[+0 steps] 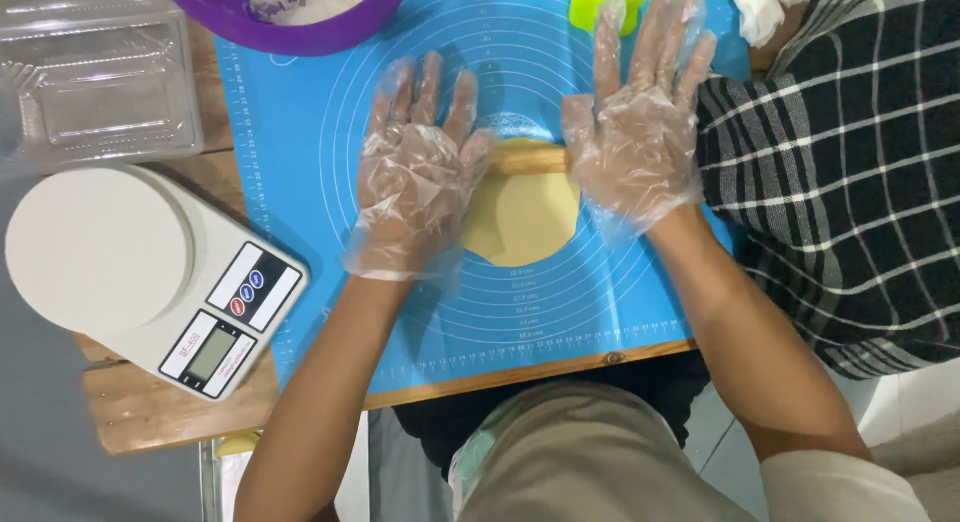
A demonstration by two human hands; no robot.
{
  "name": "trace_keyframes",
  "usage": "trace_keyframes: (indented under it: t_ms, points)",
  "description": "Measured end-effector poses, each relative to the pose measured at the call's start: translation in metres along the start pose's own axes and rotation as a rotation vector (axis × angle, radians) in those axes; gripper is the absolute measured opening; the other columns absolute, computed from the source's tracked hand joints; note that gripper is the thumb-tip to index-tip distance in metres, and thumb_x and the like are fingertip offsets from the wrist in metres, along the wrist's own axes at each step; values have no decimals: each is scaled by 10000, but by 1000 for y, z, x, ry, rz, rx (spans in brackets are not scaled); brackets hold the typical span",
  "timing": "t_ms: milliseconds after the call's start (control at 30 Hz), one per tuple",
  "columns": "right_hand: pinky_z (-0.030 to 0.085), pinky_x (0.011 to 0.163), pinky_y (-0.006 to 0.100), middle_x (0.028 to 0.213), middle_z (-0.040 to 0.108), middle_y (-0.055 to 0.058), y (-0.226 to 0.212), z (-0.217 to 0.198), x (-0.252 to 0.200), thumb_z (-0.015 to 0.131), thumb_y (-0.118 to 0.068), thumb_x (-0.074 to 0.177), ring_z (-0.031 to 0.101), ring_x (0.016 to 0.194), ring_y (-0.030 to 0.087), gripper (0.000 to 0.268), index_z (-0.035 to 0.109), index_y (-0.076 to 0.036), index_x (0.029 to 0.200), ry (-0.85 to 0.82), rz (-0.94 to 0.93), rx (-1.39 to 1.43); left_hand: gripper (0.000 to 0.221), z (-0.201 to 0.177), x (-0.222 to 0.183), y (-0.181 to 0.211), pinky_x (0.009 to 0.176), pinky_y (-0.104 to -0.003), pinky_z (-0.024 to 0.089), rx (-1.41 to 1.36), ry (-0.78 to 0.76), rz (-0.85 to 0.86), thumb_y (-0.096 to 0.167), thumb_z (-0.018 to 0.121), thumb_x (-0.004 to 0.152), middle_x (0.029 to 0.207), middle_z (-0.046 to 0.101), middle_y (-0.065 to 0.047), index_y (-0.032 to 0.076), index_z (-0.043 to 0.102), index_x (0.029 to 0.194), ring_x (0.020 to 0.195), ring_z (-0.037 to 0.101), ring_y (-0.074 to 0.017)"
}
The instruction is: Rolling out a small piece of dough into a flat circle using a wooden rolling pin on a silicone mat and then placing it into a mold.
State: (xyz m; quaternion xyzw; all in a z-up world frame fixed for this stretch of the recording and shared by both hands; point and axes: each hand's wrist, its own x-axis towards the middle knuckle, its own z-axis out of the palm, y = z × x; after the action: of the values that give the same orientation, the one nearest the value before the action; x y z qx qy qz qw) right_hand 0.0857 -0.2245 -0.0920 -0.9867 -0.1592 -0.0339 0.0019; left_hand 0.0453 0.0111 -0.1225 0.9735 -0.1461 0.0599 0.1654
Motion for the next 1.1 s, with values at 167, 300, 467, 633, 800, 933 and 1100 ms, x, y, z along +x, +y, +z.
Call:
trace_keyframes:
  t_ms: [167,300,467,633,800,933,1100]
  points:
    - [-65,1264,653,1682,-16,312,-9,-19,17,85,-575,1075,-75,1544,465,788,52,-61,1671,-52,56,59,638,13,19,-13,1265,-539,109,3,-29,-53,563,272,1099,1669,226,-159,185,341,1609,1545,153,-371]
    - [-70,1213,673,1667,30,316,-7,-15,30,85,-586,1052,-43,1523,455,822,119,-40,1666,-49,64,110,676,14,32,-17,1265,-541,72,31,-71,-69,597,260,1085,1669,217,-179,177,307,1613,1540,130,-389]
    - [-84,1190,660,1657,64,338,0,-2,45,146,-537,1099,-5,1522,467,750,162,-45,1664,15,72,129,641,14,44,-24,1266,-523,125,-27,27,-47,573,296,1098,1655,257,-198,179,331,1602,1536,198,-393]
    - [-56,1205,667,1669,76,321,-7,-18,34,133,-551,1091,-6,1522,479,758,150,-56,1664,69,59,105,681,-8,35,-7,1259,-504,102,-10,22,-106,600,284,1076,1661,267,-177,172,325,1605,1545,178,-345]
    - [-64,1266,651,1668,-60,282,-6,-18,9,81,-552,1080,-98,1542,449,785,78,-62,1693,31,55,84,649,-13,12,5,1299,-494,46,-21,70,-74,531,341,1106,1686,197,-168,144,301,1626,1568,113,-360]
    - [-38,1325,661,1706,-101,262,3,9,-8,140,-552,1163,-84,1614,444,694,-31,-128,1685,125,-25,2,639,-19,-8,19,1290,-484,60,-306,19,-149,515,413,1058,1687,210,-127,172,334,1591,1571,108,-347]
    - [-21,1341,648,1721,-86,230,2,13,-32,195,-501,1182,-65,1630,419,664,-30,-124,1679,238,-105,80,642,-21,-38,33,1295,-457,50,-222,20,-165,532,315,1081,1713,159,-74,198,260,1627,1589,75,-305]
